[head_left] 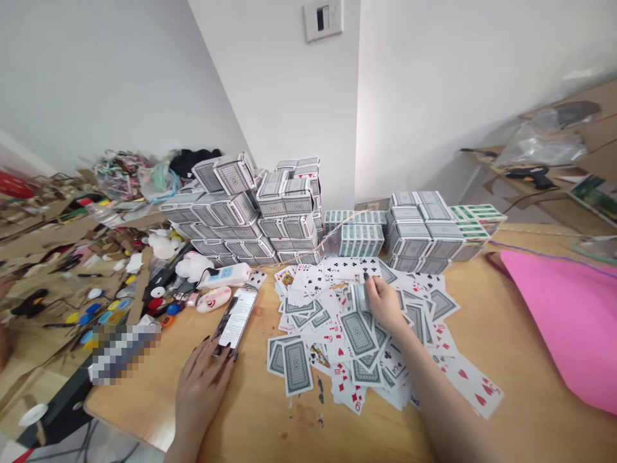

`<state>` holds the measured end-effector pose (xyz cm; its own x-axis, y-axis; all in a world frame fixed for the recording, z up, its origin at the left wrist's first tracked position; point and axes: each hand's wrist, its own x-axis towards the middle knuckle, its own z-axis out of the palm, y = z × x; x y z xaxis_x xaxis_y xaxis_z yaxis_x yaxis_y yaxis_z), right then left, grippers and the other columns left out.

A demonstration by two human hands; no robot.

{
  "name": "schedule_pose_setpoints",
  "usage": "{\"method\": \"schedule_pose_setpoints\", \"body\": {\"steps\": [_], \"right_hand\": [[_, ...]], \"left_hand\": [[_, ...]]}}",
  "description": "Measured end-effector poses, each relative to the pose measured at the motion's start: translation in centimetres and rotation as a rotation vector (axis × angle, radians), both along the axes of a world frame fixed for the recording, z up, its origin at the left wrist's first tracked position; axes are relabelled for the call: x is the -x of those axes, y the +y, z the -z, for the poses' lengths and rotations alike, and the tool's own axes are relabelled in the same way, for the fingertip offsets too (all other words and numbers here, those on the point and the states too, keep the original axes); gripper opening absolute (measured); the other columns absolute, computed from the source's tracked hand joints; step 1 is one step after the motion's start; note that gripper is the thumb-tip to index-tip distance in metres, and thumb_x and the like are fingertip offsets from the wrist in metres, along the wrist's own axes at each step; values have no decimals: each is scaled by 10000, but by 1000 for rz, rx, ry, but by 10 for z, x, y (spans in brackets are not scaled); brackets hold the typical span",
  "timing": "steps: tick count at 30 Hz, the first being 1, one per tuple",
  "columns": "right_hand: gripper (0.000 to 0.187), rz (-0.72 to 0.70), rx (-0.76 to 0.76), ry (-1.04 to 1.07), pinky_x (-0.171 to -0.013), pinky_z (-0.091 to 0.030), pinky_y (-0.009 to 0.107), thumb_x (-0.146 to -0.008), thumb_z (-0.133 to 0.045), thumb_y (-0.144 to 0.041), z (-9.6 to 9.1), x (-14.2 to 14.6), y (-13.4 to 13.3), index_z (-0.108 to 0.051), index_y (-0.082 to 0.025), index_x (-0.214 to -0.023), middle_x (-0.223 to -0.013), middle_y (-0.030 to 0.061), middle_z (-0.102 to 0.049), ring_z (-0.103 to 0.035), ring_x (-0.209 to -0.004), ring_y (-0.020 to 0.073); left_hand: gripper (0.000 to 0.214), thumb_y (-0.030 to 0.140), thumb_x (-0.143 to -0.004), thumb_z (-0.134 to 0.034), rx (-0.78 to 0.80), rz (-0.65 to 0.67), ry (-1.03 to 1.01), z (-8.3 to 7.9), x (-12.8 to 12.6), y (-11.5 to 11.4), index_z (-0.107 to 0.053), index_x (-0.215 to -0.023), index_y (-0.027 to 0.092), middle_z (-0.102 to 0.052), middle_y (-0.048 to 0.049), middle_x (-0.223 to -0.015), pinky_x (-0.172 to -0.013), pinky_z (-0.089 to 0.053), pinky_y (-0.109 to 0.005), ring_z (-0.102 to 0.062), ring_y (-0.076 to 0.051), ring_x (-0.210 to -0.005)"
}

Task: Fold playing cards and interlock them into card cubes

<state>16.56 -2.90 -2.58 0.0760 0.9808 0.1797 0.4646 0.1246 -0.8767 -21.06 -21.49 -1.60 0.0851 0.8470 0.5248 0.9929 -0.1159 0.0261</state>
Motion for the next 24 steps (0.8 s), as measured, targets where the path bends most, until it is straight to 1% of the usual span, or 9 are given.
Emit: {"method": "schedule_pose_setpoints", "body": {"steps": [4, 8, 10, 13, 17, 20, 22, 24], "right_hand": [[428, -1, 8, 9, -454, -260, 245, -834, -293, -547, 2, 0, 0, -270, -231, -548, -447, -59, -309, -345, -432, 121], [412, -8, 11, 20, -439, -253, 237, -843, -299, -524, 3, -1, -1, -268, -226, -559, -455, -63, -295, -332, -420, 113], [413, -9, 10, 22, -433, -251, 234, -843, -299, -524, 2, -1, -1, -266, -225, -560, -454, -65, -289, -327, -414, 111], [419, -7, 5, 24, -427, -253, 232, -841, -299, -530, 2, -1, -1, -266, -225, -556, -450, -64, -292, -327, -412, 110], [427, -4, 12, 31, -421, -266, 228, -845, -284, -545, 3, 0, 0, -274, -227, -561, -455, -60, -312, -349, -414, 113], [439, 16, 15, 30, -421, -280, 231, -837, -278, -576, 4, 0, 1, -286, -231, -567, -457, -57, -334, -362, -416, 119], [448, 44, -1, 17, -428, -283, 237, -833, -263, -593, 4, -1, 2, -288, -233, -567, -456, -54, -340, -364, -420, 124], [454, 70, -20, 8, -437, -282, 244, -836, -234, -599, 4, -2, 2, -299, -235, -573, -462, -48, -354, -374, -434, 133]], "left_hand": [[161, 213, -756, -581, -90, 95, 122, -5, -4, -1, -644, -904, 220, -633, -78, -1054, -921, -442, -459, -519, -263, -1098], [200, 154, -726, -614, -136, 152, 140, -8, -7, -1, -637, -912, 227, -660, -61, -1012, -897, -463, -440, -556, -248, -1054], [246, 137, -709, -630, -153, 152, 127, -8, -9, -1, -627, -939, 221, -660, -73, -1015, -884, -471, -435, -564, -250, -1040], [302, 133, -702, -632, -162, 113, 96, -9, -13, 2, -608, -993, 207, -653, -93, -1028, -892, -462, -447, -570, -256, -1026], [350, 131, -703, -622, -178, 96, 49, -15, -24, 14, -591, -1042, 213, -657, -91, -1011, -907, -444, -466, -566, -263, -1023], [360, 122, -718, -598, -227, 116, -40, -21, -48, 30, -583, -1064, 217, -662, -86, -981, -882, -455, -444, -559, -259, -1025], [338, 123, -753, -549, -219, 158, -155, -26, -74, 42, -573, -1078, 213, -655, -85, -996, -878, -454, -425, -560, -243, -1015], [284, 154, -797, -484, -166, 211, -324, -32, -108, 57, -579, -1058, 212, -645, -78, -1014, -873, -457, -402, -561, -225, -1009]]}}
